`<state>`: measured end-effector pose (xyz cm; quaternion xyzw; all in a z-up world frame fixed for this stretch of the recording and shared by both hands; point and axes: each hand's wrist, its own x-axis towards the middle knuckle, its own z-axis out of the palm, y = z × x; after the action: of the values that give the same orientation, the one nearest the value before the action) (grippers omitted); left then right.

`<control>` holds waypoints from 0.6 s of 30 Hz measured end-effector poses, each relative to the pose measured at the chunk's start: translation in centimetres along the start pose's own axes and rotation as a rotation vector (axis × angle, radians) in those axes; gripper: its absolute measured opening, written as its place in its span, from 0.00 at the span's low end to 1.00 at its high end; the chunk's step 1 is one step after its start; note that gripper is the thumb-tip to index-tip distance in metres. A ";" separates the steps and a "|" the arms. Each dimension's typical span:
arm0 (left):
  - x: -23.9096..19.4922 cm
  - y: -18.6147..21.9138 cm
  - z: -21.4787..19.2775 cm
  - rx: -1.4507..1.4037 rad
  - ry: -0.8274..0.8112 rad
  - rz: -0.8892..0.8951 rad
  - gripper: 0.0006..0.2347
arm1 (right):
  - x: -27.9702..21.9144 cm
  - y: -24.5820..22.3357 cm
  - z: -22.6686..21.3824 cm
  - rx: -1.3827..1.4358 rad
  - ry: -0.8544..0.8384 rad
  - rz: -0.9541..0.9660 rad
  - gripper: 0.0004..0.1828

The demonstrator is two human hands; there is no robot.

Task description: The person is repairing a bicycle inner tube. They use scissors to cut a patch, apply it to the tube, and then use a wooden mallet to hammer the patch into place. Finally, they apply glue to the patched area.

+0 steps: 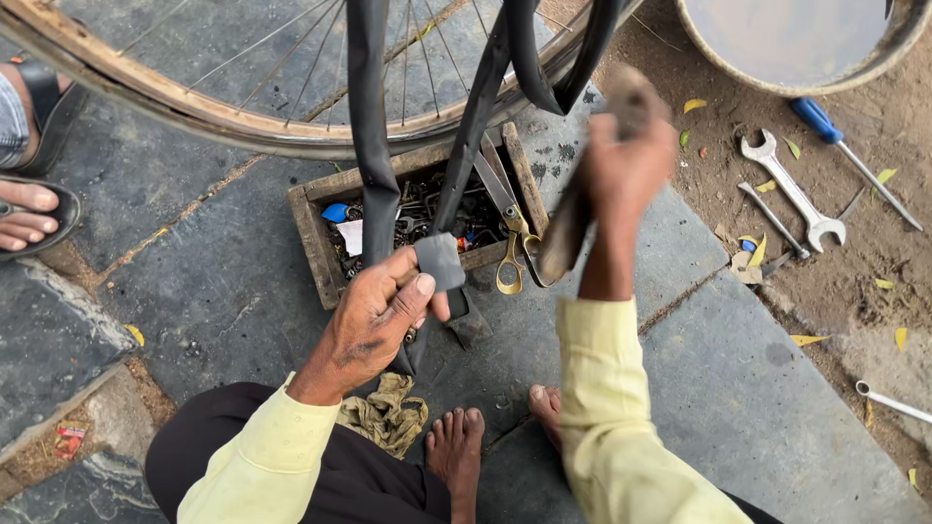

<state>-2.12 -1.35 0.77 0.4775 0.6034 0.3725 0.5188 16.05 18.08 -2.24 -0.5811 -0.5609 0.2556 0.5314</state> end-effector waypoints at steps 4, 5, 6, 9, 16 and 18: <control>0.2 0.4 -0.8 0.026 0.067 0.065 0.19 | -3.3 -2.1 -3.4 0.201 -0.175 0.339 0.26; 0.3 0.2 -0.8 0.062 0.086 0.086 0.17 | -5.6 -2.1 -4.3 0.141 -0.330 -0.026 0.19; 0.4 -0.1 -0.8 0.099 0.105 0.106 0.15 | -8.9 -2.3 -5.4 0.088 -0.377 -0.249 0.12; 0.5 -0.5 -0.1 0.113 0.032 0.136 0.15 | -12.9 -1.6 -3.5 0.039 -0.512 -0.264 0.31; 0.3 -0.2 1.0 0.141 0.184 0.066 0.15 | 0.9 4.7 9.0 0.047 0.165 0.127 0.23; 0.1 -0.2 -0.2 0.153 0.192 0.087 0.11 | -1.0 3.6 5.5 -0.015 0.165 0.072 0.21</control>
<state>-2.38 -1.32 0.59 0.5035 0.6556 0.3917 0.4041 12.27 19.69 -7.49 -0.6241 -0.4958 0.2216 0.5618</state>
